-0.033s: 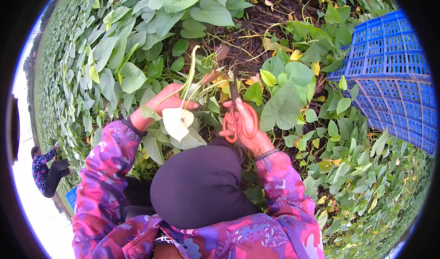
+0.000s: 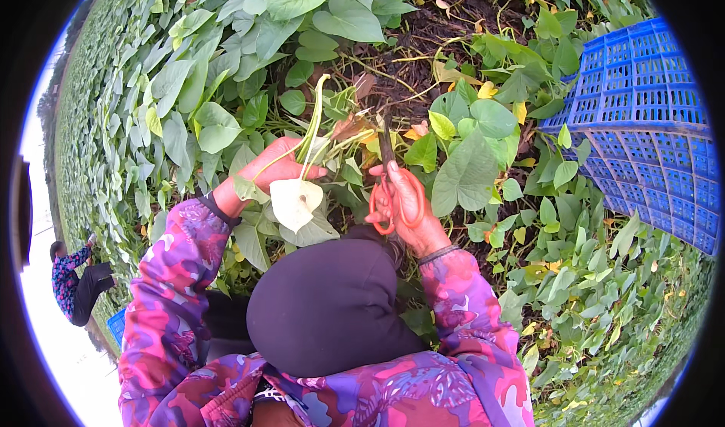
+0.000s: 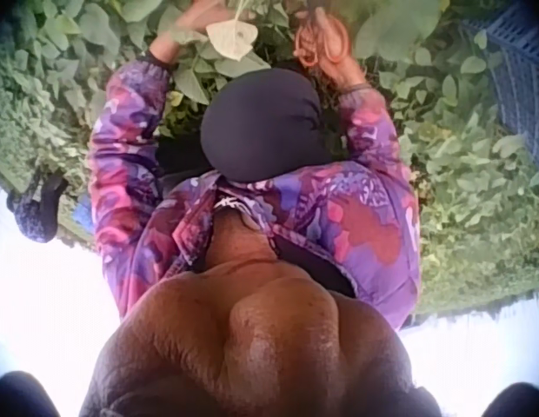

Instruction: The person uses scissors to cut stems of leafy green plants and places them into a blue plastic crate. The person repeatedly gathers stems, trims them, and deposits the cuttings into the crate while working in a field.

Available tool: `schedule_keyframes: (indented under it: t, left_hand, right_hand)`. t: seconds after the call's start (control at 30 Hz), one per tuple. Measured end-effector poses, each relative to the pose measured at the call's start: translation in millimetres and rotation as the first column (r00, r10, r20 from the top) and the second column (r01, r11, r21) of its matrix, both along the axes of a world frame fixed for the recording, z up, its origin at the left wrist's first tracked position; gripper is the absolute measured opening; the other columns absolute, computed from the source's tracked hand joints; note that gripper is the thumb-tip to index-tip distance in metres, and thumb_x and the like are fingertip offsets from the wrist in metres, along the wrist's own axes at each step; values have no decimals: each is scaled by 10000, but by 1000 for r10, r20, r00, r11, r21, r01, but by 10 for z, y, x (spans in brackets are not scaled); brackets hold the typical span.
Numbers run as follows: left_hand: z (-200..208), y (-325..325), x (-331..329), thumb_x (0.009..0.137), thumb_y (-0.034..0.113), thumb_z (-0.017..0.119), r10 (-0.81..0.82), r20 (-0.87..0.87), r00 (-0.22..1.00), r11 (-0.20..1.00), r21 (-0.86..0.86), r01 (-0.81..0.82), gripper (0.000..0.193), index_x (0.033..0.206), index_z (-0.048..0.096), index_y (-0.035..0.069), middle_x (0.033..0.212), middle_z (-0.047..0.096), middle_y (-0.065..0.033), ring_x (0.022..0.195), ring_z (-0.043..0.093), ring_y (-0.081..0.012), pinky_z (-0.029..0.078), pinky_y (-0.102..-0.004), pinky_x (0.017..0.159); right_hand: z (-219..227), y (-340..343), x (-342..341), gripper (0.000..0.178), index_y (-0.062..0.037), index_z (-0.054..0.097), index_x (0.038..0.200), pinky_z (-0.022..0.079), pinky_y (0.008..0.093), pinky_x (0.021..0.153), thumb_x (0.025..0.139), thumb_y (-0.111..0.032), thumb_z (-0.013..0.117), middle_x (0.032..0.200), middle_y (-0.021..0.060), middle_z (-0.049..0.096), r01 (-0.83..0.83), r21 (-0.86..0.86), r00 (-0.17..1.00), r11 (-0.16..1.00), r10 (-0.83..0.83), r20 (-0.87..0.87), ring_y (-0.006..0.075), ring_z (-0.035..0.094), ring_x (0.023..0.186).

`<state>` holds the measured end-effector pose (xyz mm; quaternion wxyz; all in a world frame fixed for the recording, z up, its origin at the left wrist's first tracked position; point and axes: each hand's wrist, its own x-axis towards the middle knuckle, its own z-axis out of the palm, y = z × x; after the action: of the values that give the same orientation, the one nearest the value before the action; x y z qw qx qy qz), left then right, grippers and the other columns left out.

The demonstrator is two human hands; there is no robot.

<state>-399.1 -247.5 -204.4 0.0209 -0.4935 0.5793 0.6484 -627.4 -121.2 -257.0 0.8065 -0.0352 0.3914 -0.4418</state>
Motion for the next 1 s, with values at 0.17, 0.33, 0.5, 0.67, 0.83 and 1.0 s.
schedule_keyframes:
  t: [0.17,0.33,0.5,0.67,0.83,1.0]
  left_hand:
    - [318,-40,-41,870,117,695,62,-11,998,988,-142,-63,240,1082,649,14,820,631,19,733,538,-51,477,-259,647]
    - [1002,-163,456,886,120,681,266,21,964,959,-109,-262,282,1133,577,36,855,615,-17,729,583,-97,509,-275,615]
    - [1256,-94,741,896,57,628,363,-176,915,921,-83,-381,301,1181,532,41,977,653,-118,894,626,-199,545,-311,679]
    - [1598,88,1023,880,218,585,465,-329,822,798,-245,-550,340,1129,512,-1,736,574,-90,872,607,-254,432,-409,952]
    - [1762,66,1181,787,256,654,457,-492,741,784,-172,-597,354,993,447,57,636,453,-18,741,605,-216,497,-460,908]
    - [1753,-21,910,721,96,713,440,-432,787,858,-57,-511,391,972,414,84,684,513,-40,679,625,-217,567,-399,685]
  right_hand:
    - [34,147,-313,396,-34,500,1133,345,232,401,1012,-409,463,618,-49,350,310,-119,942,943,-322,-93,51,336,461]
    - [-1,272,-958,478,-26,540,1167,489,218,539,989,-464,477,647,-40,351,651,-33,749,759,-648,-140,62,370,508]
    - [-58,415,-1052,529,-14,515,1209,571,285,653,971,-486,495,673,-18,387,616,-27,783,787,-616,-87,95,404,543]
    - [199,332,-915,554,-18,508,1219,526,274,590,968,-512,484,695,6,416,671,-10,739,741,-670,-72,121,425,540]
    - [650,111,-844,466,-11,481,1265,470,279,536,1006,-397,460,705,22,444,463,-282,879,840,-477,23,126,449,555]
    - [1015,-1003,-1586,466,-25,563,1188,510,349,590,881,-352,688,704,50,586,-203,-446,-91,872,-470,-878,167,594,634]
